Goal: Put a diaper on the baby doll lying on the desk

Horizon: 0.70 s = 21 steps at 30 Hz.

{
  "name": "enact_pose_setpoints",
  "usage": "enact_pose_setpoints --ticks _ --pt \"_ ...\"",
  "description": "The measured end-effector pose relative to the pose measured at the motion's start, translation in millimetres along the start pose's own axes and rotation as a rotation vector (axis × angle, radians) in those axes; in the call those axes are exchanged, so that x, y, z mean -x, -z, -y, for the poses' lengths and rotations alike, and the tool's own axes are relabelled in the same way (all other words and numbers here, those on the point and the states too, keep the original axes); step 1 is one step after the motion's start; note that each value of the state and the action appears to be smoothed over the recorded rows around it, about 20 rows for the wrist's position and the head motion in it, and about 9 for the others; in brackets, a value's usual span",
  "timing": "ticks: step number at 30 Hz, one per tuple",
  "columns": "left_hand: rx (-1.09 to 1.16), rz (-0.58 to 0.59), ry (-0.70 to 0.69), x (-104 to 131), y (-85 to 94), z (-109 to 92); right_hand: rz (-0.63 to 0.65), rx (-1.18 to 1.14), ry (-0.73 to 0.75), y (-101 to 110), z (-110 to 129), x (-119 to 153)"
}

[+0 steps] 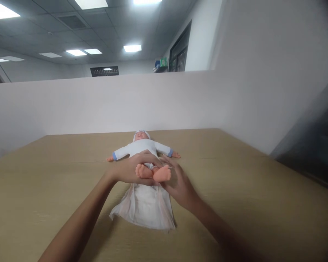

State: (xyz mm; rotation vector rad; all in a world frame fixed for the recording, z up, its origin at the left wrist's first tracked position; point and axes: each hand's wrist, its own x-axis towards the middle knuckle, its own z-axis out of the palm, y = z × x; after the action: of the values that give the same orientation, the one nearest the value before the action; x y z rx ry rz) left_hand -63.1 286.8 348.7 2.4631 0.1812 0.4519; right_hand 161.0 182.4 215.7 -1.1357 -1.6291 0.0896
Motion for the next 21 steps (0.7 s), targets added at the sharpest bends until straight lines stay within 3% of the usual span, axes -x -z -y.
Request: enact_pose_setpoints --ticks 5,10,17,21 --pt "0.054 0.000 -0.031 16.0 -2.0 -2.9 0.013 -0.034 -0.011 -1.8 -0.5 -0.3" --pt "0.065 -0.100 0.012 52.8 -3.7 1.2 -0.036 0.034 0.130 6.6 -4.9 -3.4" --pt "0.012 -0.221 -0.177 92.9 -24.4 35.8 0.155 -0.002 0.285 23.9 -9.0 -6.4" --pt "0.010 -0.258 -0.172 113.5 -37.9 53.0 0.316 -0.114 0.234 30.3 -15.4 -2.9"
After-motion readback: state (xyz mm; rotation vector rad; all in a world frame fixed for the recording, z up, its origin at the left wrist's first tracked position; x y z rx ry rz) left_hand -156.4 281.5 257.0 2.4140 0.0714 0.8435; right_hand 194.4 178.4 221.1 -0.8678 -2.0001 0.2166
